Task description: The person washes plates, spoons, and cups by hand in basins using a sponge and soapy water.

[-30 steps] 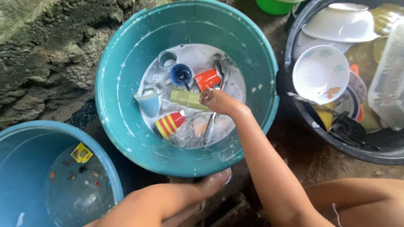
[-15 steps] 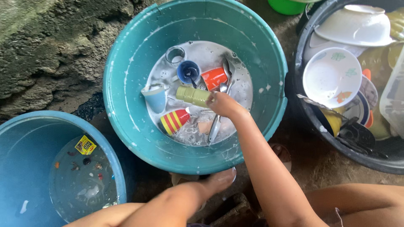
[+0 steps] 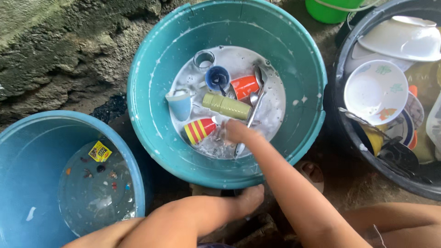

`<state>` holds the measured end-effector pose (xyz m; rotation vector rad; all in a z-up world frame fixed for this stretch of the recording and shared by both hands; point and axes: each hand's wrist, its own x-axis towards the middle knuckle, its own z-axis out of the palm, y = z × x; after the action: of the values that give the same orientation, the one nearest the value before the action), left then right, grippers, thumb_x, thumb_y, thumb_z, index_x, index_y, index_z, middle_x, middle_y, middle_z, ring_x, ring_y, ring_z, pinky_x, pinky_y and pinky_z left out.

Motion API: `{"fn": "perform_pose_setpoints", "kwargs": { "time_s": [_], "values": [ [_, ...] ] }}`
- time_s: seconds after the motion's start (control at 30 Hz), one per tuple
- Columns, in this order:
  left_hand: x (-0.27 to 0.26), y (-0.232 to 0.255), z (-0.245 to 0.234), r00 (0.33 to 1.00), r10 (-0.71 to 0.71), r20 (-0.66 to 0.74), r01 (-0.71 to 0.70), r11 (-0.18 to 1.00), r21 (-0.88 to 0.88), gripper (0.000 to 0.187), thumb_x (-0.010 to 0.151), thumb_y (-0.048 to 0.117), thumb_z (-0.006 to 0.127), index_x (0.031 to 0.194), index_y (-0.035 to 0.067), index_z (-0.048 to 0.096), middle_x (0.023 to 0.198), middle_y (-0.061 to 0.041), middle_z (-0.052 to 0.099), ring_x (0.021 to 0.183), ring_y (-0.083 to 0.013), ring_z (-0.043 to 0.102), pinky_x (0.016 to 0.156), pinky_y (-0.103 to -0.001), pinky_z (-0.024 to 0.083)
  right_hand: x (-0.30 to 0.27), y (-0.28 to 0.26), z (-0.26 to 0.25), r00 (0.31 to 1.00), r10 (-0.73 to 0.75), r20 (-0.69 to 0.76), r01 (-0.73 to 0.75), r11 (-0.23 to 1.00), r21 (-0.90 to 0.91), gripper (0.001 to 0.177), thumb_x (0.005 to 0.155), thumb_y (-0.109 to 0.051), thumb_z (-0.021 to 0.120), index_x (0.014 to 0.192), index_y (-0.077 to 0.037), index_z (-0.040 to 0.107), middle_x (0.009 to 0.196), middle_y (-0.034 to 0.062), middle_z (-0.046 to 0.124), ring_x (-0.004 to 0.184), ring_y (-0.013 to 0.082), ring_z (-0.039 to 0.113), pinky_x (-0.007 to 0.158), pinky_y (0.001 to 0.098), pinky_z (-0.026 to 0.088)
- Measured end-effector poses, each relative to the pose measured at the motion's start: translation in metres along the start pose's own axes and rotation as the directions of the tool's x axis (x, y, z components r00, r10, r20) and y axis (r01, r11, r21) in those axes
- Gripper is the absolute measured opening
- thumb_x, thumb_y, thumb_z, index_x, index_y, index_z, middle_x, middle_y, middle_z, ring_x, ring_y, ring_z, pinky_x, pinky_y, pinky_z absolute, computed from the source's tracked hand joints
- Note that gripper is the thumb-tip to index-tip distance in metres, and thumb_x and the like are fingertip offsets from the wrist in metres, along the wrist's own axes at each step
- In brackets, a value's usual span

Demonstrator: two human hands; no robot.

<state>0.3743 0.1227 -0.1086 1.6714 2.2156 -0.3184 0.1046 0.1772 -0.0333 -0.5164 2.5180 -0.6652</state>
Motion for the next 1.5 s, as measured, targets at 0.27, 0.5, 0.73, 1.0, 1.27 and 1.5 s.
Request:
{"fn": "perform_pose_setpoints", "kwargs": {
  "time_s": [0.27,0.5,0.73,1.0,1.27,1.5],
  "values": [
    [0.001,0.005,-0.042,0.989,-0.146,-0.031,0.131,0.95,-0.282,0.03,0.089,0.018,0.061,0.11,0.001,0.073,0.105,-0.018,0.071,0.099,-0.0316,0.067,0.079,-0.041,0.056,-0.029,-0.027,0.027,0.995,0.087,0.058,-0.044,0.857,-0.514,0.044,0.093,-0.026,0.053,0.134,-0.011,0.059,0.144,0.0093,0.051,0.132,0.0328,0.046,0.098,0.054,0.042],
    [-0.04,-0.033,-0.136,0.985,-0.173,0.006,0.148,0.823,-0.549,0.034,0.089,0.02,0.06,0.112,-0.003,0.066,0.101,-0.021,0.073,0.093,-0.033,0.07,0.079,-0.044,0.056,-0.035,-0.038,-0.005,0.959,0.119,0.258,0.007,0.897,-0.441,0.079,0.076,-0.044,0.081,0.144,-0.019,0.049,0.15,0.0023,0.047,0.136,0.0301,0.045,0.107,0.0551,0.039],
    [-0.165,-0.134,-0.268,0.951,0.06,0.304,0.256,0.4,-0.88,0.034,0.091,0.025,0.058,0.11,-0.003,0.063,0.093,-0.02,0.078,0.078,-0.0302,0.074,0.071,-0.043,0.059,-0.023,-0.023,0.003,0.941,-0.038,0.335,0.198,0.867,-0.458,0.1,0.057,-0.035,0.096,0.142,-0.011,0.047,0.143,0.0108,0.052,0.136,0.0333,0.046,0.115,0.0467,0.037],
    [-0.223,-0.301,-0.314,0.888,-0.2,0.415,0.387,-0.162,-0.908,0.042,0.09,0.027,0.059,0.128,0.01,0.056,0.118,-0.008,0.067,0.107,-0.0224,0.068,0.072,-0.044,0.065,-0.034,-0.046,-0.042,0.983,-0.138,0.121,0.088,0.932,0.351,0.083,0.068,-0.042,0.081,0.141,-0.012,0.055,0.126,0.0141,0.071,0.117,0.0316,0.067,0.105,0.0408,0.052],
    [-0.215,-0.404,-0.387,0.969,-0.176,-0.172,-0.245,-0.769,-0.59,0.058,0.077,0.015,0.049,0.128,-0.011,0.059,0.133,-0.032,0.061,0.122,-0.0485,0.065,0.111,-0.053,0.051,-0.024,-0.048,-0.09,0.974,0.216,-0.071,-0.012,0.363,0.932,0.072,0.082,-0.048,0.075,0.136,-0.004,0.055,0.126,0.0138,0.068,0.111,0.0212,0.067,0.096,0.0386,0.053],
    [-0.16,-0.445,-0.388,0.908,-0.373,-0.191,-0.415,-0.73,-0.543,0.051,0.084,0.021,0.051,0.135,0.013,0.054,0.116,-0.029,0.07,0.096,-0.0423,0.072,0.085,-0.063,0.058,-0.018,-0.065,-0.139,0.99,-0.023,0.14,-0.11,-0.747,0.656,0.069,0.088,-0.056,0.067,0.127,-0.001,0.056,0.101,0.0217,0.063,0.081,0.0319,0.067,0.068,0.042,0.06]
  ]
}}
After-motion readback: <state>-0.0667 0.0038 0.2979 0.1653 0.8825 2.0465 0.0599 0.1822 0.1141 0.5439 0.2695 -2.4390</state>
